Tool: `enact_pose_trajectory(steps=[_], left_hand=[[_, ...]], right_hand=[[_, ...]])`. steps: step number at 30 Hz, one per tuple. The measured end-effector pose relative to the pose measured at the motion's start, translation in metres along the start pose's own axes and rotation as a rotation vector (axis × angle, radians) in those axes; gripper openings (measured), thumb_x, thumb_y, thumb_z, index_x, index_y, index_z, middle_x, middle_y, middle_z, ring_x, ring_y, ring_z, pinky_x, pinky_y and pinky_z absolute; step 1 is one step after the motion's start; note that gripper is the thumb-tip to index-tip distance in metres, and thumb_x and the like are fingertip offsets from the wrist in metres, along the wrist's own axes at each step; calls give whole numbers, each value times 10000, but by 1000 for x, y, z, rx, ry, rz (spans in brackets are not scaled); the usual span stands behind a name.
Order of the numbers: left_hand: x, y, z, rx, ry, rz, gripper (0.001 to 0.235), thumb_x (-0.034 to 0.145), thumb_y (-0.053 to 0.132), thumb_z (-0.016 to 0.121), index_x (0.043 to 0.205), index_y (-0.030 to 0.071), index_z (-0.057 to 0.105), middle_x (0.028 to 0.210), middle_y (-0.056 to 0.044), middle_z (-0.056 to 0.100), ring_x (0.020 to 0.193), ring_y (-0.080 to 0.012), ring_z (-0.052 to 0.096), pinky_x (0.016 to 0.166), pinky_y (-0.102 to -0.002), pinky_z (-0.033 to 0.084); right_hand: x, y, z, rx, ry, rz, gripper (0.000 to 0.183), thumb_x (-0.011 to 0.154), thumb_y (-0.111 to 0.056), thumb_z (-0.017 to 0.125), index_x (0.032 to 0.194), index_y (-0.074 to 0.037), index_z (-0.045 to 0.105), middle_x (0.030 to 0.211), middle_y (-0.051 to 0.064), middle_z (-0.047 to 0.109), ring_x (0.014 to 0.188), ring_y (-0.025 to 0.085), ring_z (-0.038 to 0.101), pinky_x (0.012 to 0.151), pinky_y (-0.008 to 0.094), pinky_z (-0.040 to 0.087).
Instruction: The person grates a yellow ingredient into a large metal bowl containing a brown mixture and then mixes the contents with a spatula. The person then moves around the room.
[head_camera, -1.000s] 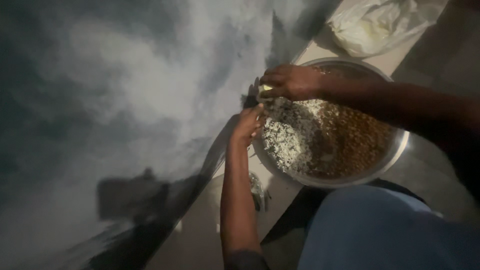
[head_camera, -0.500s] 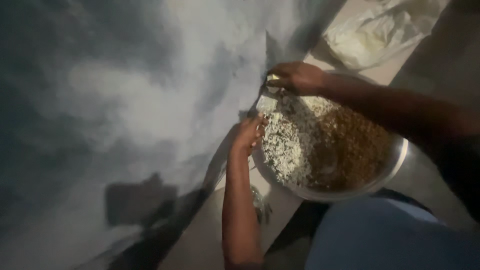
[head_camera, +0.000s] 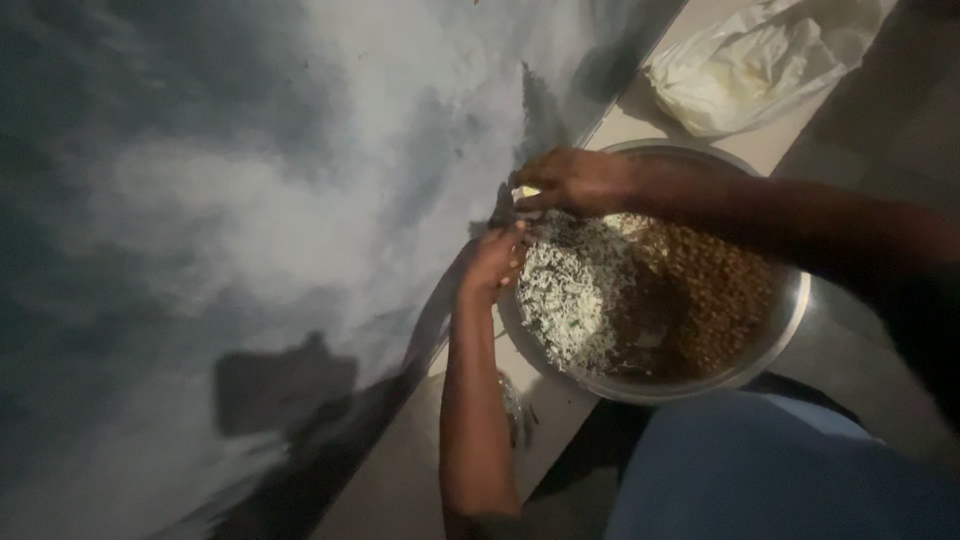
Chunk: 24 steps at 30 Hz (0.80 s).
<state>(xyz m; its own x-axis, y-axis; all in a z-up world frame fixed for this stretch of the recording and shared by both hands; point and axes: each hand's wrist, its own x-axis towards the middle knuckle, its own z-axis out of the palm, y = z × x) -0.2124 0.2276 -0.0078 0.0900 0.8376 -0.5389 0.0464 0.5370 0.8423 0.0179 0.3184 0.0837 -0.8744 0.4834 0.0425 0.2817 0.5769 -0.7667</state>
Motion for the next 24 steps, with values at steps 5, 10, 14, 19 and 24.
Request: enact_pose_trajectory(steps=[5, 10, 14, 19, 24], left_hand=[[2, -2, 1, -25, -16, 12, 367, 1020, 433, 591, 954, 75, 637, 544, 64, 410, 378, -54, 273, 329, -253, 197], [10, 8, 5, -13, -40, 39, 380, 1036, 397, 574, 953, 41, 678, 539, 71, 396, 379, -56, 288, 331, -258, 219], [5, 17, 7, 48, -12, -28, 340, 1014, 380, 579, 916, 62, 649, 507, 54, 397, 343, -72, 275, 311, -268, 204], [11, 34, 17, 88, 21, -24, 343, 1021, 372, 593, 934, 46, 648, 540, 61, 431, 368, -62, 305, 327, -268, 224], [6, 44, 20, 141, 33, -27, 346, 1013, 395, 598, 941, 59, 634, 513, 43, 440, 350, -73, 289, 324, -272, 218]], right_hand=[[-3, 26, -4, -407, 303, -162, 324, 1087, -318, 505, 1346, -182, 644, 1383, 161, 634, 1021, 303, 731, 859, 373, 628], [0, 28, -5, -336, 222, -254, 311, 1062, -181, 531, 1360, -156, 616, 1411, 159, 622, 1079, 320, 742, 862, 368, 629], [-8, 13, -2, 111, 144, 370, 362, 1087, -324, 515, 1377, -121, 590, 1407, 143, 615, 998, 306, 745, 899, 410, 598], [-7, 19, -11, -434, 343, -213, 339, 1066, -239, 539, 1397, -204, 606, 1448, 154, 604, 1193, 342, 678, 980, 417, 574], [-10, 49, -7, -652, 338, -315, 426, 844, -78, 765, 1265, -133, 720, 1330, 207, 661, 1084, 365, 706, 852, 408, 620]])
